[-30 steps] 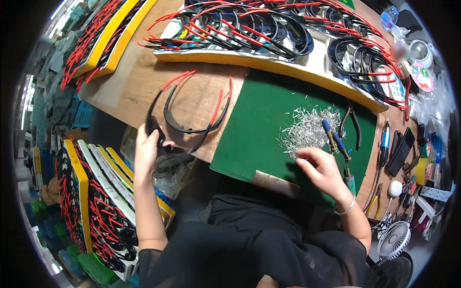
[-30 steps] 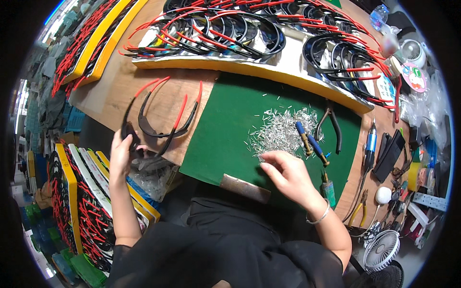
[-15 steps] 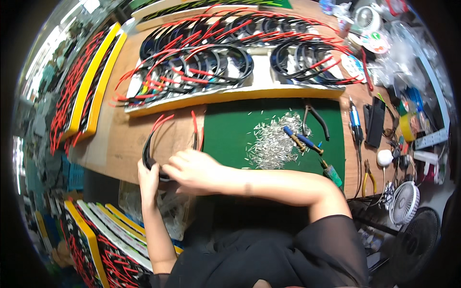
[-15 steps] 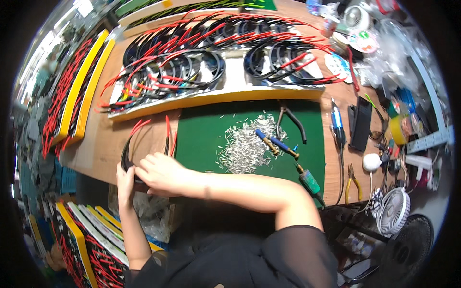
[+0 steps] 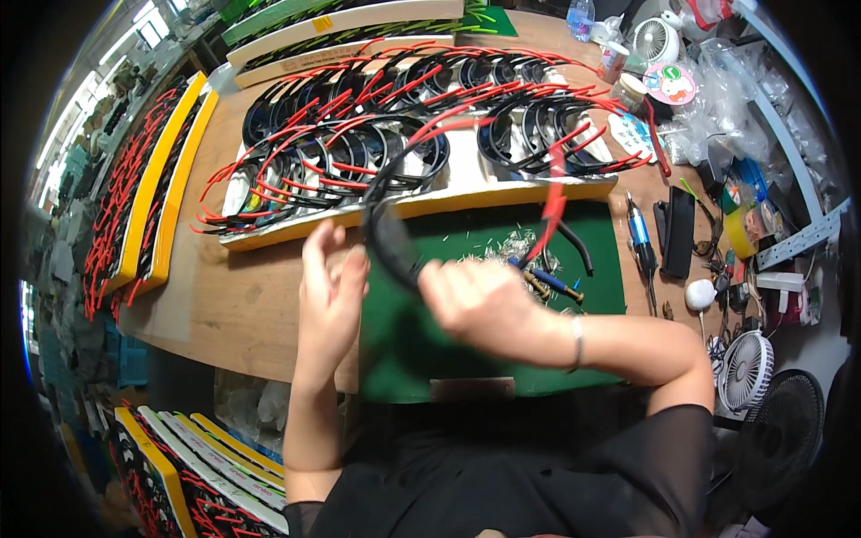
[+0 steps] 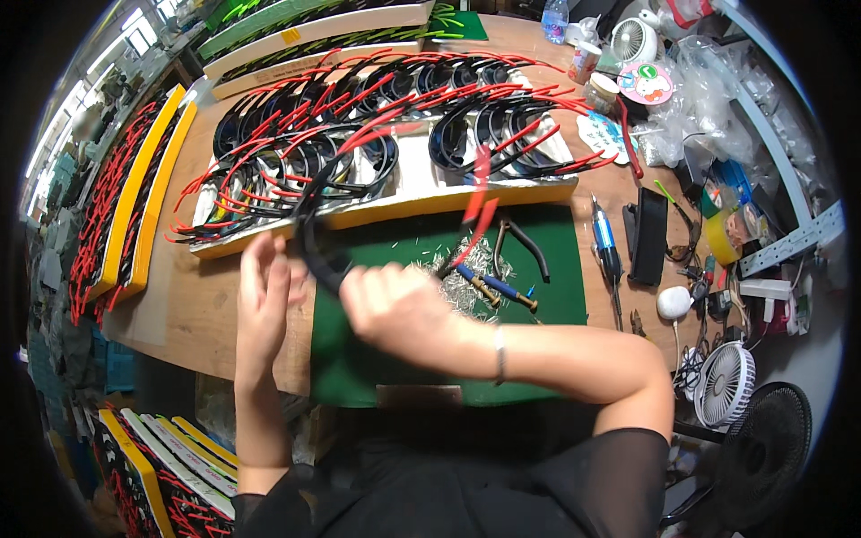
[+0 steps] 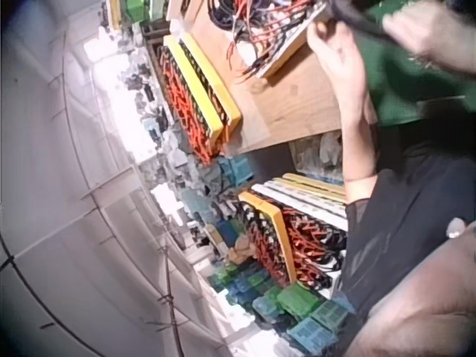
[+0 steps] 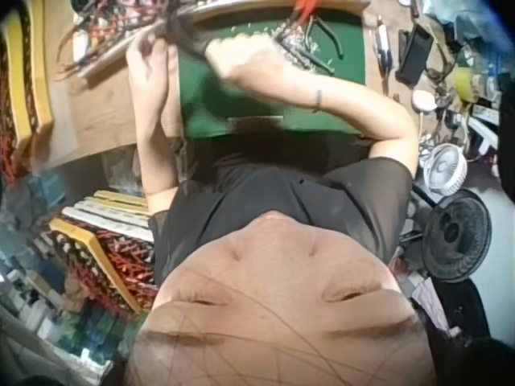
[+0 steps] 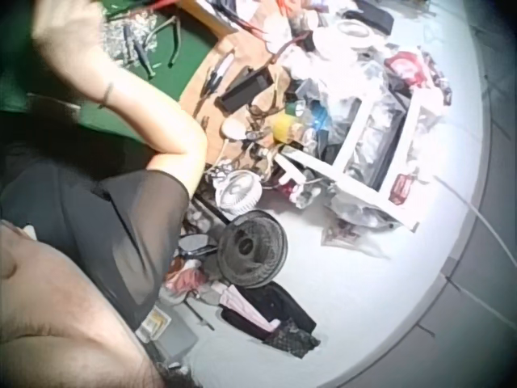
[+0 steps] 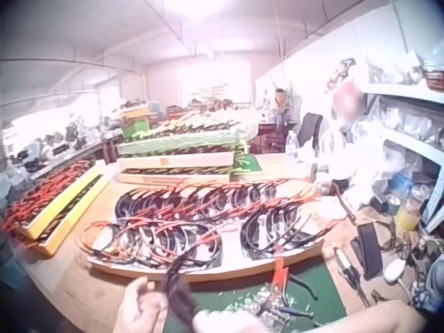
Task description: The person assembles sunglasses by inserting small metal pins into the frame using a small screwdriver. They repeatedly pick up sunglasses from a tray, insert pins into both sides of the frame, and place the finished unit back into the tray.
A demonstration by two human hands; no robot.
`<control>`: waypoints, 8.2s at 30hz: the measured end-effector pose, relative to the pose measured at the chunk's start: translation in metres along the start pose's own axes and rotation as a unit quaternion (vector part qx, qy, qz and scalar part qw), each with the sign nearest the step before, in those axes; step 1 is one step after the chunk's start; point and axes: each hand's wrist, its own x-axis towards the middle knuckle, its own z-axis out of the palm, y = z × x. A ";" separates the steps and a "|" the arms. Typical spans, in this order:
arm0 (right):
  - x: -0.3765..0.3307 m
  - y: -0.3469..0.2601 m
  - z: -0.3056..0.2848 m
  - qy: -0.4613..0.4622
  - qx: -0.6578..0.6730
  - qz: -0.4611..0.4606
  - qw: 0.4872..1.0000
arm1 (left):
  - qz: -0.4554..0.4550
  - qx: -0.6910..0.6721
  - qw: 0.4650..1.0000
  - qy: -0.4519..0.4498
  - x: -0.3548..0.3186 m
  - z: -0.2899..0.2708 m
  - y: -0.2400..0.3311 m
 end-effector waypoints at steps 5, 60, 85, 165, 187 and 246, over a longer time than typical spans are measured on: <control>0.017 0.090 -0.009 -0.025 -0.135 0.084 0.987 | 0.290 0.390 0.874 -0.005 0.111 0.068 0.003; -0.003 0.061 0.029 -0.100 0.222 0.100 0.965 | 0.276 0.506 0.797 -0.182 -0.060 -0.063 -0.046; -0.084 0.016 -0.014 -0.295 0.779 0.303 0.463 | 0.346 0.338 0.826 -0.290 -0.091 -0.019 -0.011; -0.105 0.052 0.068 -0.139 0.061 0.203 0.967 | -0.642 -0.481 0.572 -0.169 -0.173 0.106 -0.084; -0.198 -0.003 -0.056 -0.276 0.492 0.419 0.712 | -0.619 -0.339 0.690 -0.160 -0.175 0.115 -0.071; -0.177 0.000 -0.052 -0.416 0.330 0.204 0.823 | -0.594 -0.336 0.712 -0.162 -0.179 0.123 -0.075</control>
